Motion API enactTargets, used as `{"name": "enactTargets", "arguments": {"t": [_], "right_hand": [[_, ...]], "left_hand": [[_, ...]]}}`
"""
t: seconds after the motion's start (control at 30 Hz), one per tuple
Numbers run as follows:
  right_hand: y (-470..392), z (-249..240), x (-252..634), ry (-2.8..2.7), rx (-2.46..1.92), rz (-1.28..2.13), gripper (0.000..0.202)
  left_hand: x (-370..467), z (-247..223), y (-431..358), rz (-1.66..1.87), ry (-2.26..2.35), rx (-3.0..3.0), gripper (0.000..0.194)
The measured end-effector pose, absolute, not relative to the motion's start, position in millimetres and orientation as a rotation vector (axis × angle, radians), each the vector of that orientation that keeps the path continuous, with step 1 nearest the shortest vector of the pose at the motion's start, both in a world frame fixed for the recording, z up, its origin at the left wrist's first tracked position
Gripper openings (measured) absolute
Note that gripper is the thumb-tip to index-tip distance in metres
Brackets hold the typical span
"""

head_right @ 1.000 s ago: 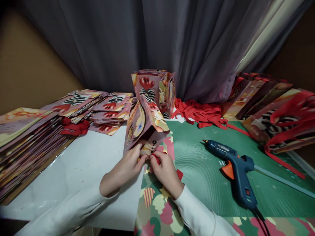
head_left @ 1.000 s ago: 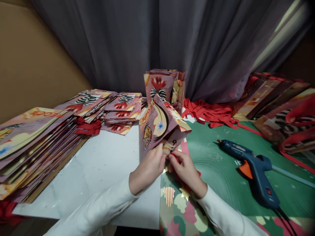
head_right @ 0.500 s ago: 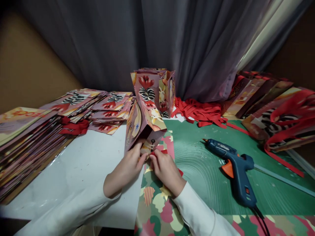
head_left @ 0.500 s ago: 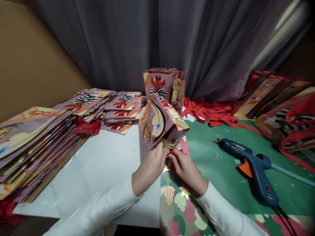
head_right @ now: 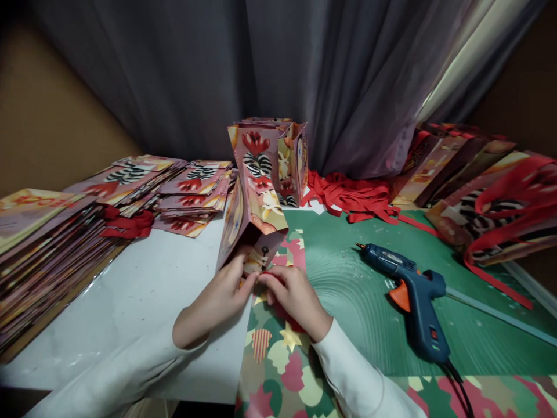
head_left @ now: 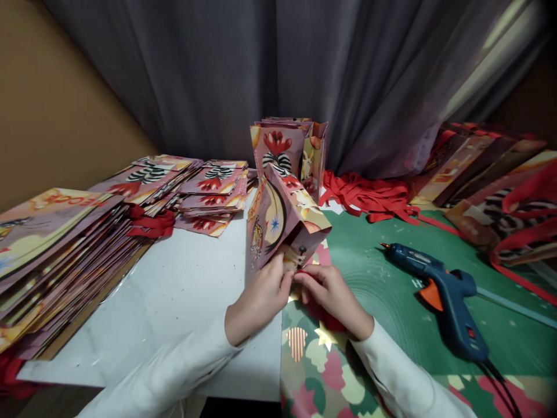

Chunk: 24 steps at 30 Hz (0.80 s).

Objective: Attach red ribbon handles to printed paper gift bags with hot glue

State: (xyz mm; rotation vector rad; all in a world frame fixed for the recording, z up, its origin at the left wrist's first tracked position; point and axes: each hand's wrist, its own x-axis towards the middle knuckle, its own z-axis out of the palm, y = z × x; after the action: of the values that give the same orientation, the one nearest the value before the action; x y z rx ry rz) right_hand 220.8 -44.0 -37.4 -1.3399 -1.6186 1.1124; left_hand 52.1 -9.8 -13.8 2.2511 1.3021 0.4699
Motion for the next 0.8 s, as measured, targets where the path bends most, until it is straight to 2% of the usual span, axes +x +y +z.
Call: {"name": "enactTargets", "arguments": {"t": [0.17, 0.27, 0.37, 0.6, 0.7, 0.8], "right_hand": [[-47.8, -34.7, 217.1, -1.707, -1.322, 1.013, 0.027], [-48.7, -38.0, 214.5, -1.725, -1.413, 0.844, 0.029], [-47.8, -41.2, 213.8, -1.736, -1.481, 0.75, 0.032], [-45.9, -42.5, 217.5, -1.766, -1.464, 0.97, 0.042], [-46.7, -41.5, 216.9, -1.822, -1.447, 0.971, 0.038], [-49.0, -36.3, 216.3, -1.883, -1.441, 0.958, 0.031]], "left_hand": [[51.5, -19.3, -9.0, 0.534, 1.273, 2.247, 0.022], [51.7, -20.5, -11.0, 0.586, 1.219, 2.231, 0.027], [52.4, -18.4, -12.5, 0.623, 1.181, 2.199, 0.025], [52.9, -11.7, -14.3, 0.542, 1.261, 2.096, 0.022], [51.9, -12.0, -11.5, 0.43, 1.306, 2.036, 0.03], [49.6, -13.2, -2.1, 0.477, 1.324, 2.016, 0.03]]}}
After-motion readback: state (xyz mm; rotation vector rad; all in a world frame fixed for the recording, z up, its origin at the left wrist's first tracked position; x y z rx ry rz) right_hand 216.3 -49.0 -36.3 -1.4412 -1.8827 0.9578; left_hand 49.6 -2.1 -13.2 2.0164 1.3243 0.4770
